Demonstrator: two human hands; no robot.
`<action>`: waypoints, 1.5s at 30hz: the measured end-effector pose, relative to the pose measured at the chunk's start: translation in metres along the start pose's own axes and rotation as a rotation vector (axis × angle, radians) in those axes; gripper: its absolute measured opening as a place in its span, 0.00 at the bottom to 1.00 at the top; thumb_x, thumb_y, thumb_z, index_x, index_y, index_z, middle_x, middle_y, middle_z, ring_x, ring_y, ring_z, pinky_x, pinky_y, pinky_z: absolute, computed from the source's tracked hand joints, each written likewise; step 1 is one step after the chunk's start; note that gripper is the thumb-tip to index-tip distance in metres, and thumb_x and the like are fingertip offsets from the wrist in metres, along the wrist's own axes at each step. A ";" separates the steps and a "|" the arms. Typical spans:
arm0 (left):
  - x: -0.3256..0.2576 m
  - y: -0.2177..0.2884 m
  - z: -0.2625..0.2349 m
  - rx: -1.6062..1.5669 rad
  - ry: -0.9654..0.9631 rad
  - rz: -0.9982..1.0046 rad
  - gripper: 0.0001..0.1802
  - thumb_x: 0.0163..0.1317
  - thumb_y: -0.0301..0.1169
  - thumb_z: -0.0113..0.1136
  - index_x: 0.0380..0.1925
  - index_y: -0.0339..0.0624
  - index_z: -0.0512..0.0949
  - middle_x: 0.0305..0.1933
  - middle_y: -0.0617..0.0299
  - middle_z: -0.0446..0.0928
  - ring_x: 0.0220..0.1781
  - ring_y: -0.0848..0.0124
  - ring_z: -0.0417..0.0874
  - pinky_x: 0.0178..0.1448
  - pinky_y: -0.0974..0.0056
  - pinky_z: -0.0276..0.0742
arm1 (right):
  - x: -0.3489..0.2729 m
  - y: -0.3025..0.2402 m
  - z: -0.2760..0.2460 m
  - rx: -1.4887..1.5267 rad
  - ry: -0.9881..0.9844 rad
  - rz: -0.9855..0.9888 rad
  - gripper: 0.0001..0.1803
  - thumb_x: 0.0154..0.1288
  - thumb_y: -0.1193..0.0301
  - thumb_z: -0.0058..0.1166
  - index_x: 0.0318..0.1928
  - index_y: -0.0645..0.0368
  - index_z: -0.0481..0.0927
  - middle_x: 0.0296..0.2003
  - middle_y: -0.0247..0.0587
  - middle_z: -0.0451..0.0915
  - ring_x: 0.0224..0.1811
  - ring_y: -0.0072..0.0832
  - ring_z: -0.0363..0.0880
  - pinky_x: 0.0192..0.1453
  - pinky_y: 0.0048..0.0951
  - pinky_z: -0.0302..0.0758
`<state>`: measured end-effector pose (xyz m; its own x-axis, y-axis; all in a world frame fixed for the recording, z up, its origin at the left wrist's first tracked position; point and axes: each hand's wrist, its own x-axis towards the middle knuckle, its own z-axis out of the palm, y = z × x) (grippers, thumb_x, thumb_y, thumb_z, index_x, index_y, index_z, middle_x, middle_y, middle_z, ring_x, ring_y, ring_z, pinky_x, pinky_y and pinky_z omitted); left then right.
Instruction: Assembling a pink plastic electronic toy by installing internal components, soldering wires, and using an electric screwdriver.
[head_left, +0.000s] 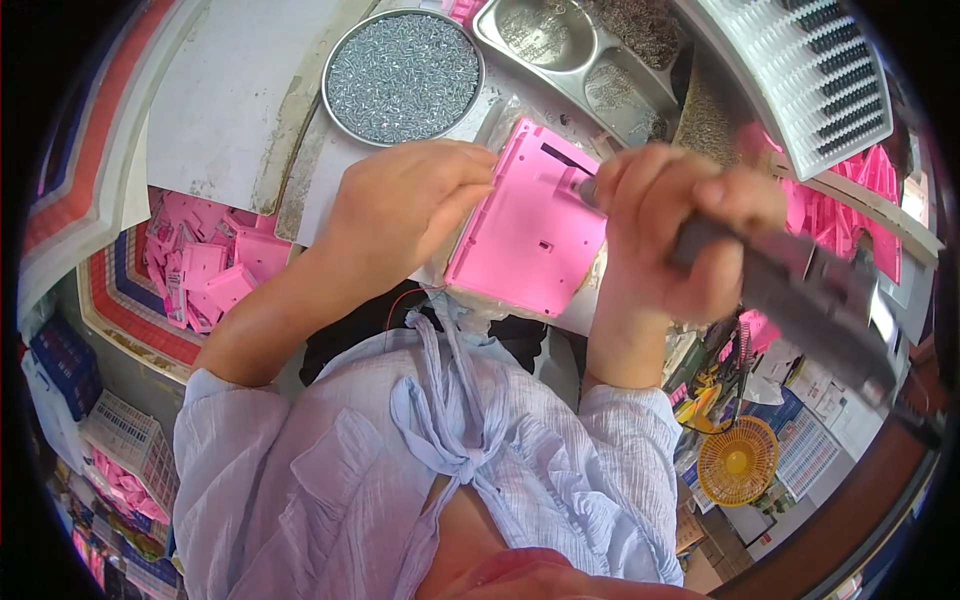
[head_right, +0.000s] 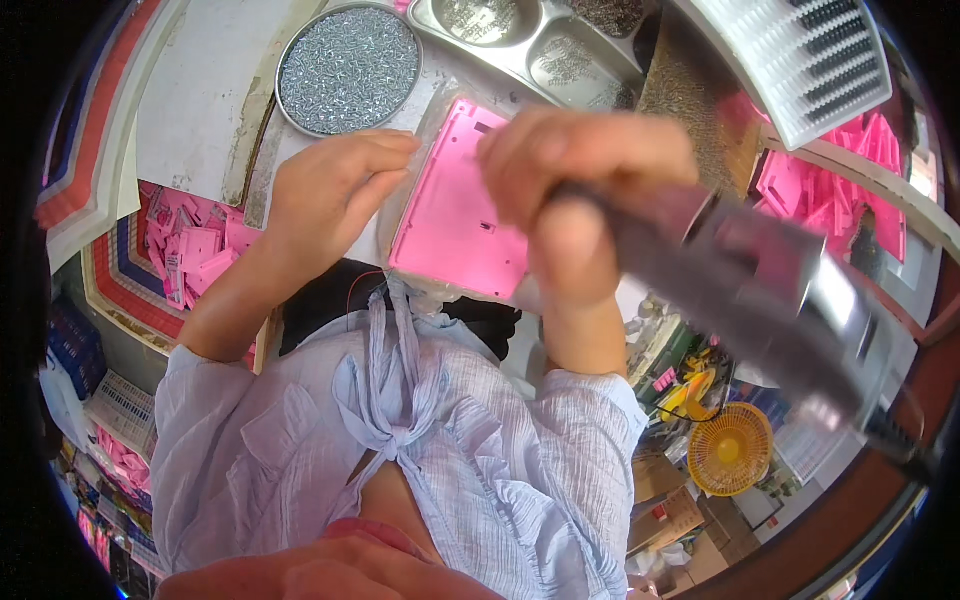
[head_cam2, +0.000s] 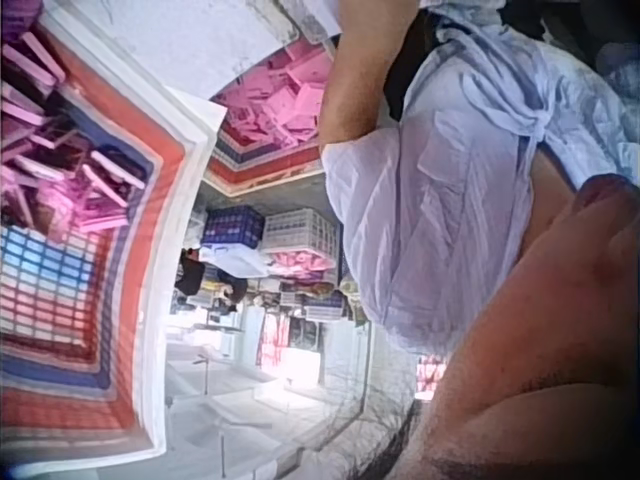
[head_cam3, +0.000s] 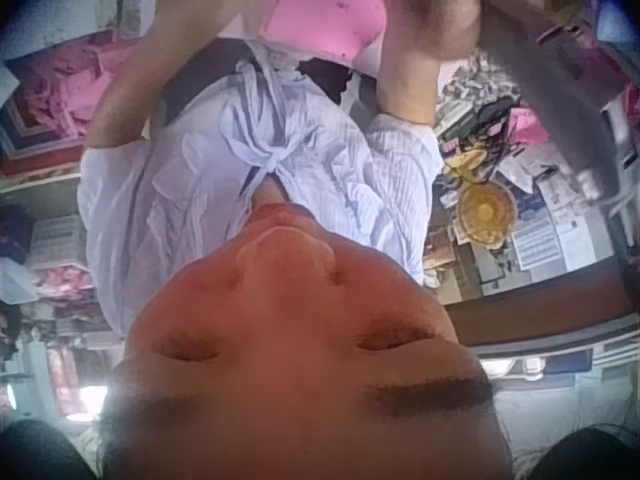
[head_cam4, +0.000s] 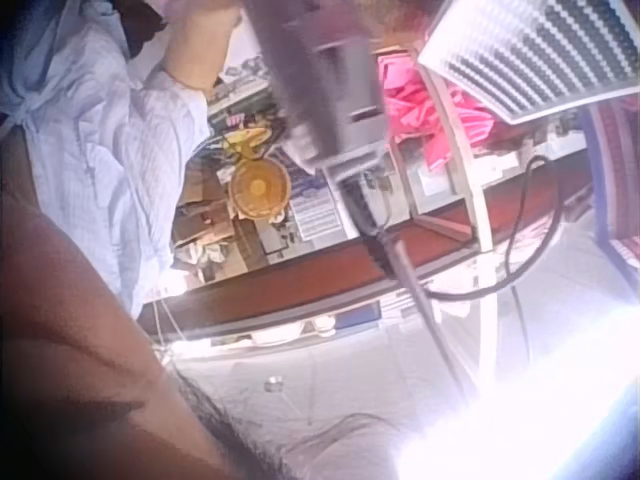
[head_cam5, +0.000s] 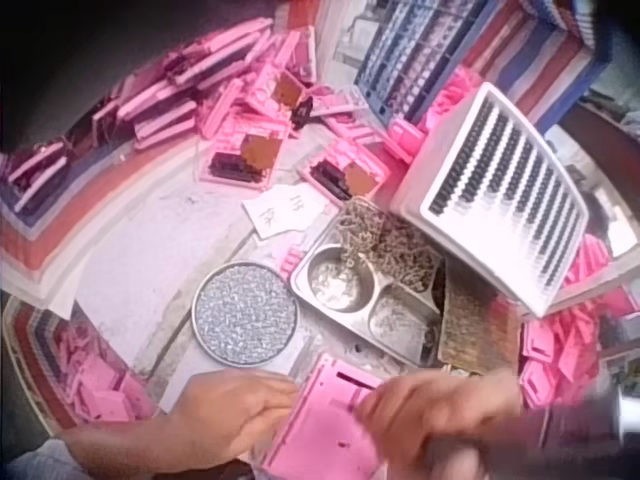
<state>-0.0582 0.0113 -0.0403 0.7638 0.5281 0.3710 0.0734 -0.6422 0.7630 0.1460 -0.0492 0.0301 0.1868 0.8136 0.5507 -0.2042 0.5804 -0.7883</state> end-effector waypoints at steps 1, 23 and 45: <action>0.000 -0.001 0.000 0.008 0.060 -0.018 0.06 0.62 0.27 0.69 0.36 0.40 0.80 0.53 0.52 0.86 0.55 0.56 0.87 0.55 0.53 0.80 | 0.004 0.008 -0.002 -0.043 0.054 -0.038 0.19 0.75 0.62 0.62 0.51 0.62 0.70 0.20 0.36 0.71 0.21 0.26 0.68 0.25 0.32 0.70; -0.016 -0.002 0.035 0.186 0.082 0.133 0.08 0.59 0.29 0.69 0.29 0.47 0.76 0.52 0.63 0.88 0.55 0.73 0.87 0.44 0.58 0.57 | 0.013 0.036 -0.024 0.078 -0.176 0.118 0.06 0.74 0.74 0.51 0.42 0.60 0.69 0.17 0.37 0.68 0.16 0.26 0.63 0.23 0.35 0.65; -0.001 0.000 0.012 -0.031 0.119 0.047 0.10 0.59 0.32 0.74 0.37 0.45 0.83 0.40 0.62 0.89 0.40 0.67 0.88 0.47 0.60 0.70 | -0.004 -0.009 0.020 0.069 -0.203 0.089 0.20 0.73 0.58 0.59 0.53 0.60 0.73 0.18 0.32 0.69 0.17 0.26 0.66 0.22 0.33 0.67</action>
<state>-0.0515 0.0044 -0.0471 0.6844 0.5610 0.4657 0.0178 -0.6514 0.7585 0.1283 -0.0572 0.0408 -0.0307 0.8478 0.5295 -0.2775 0.5017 -0.8194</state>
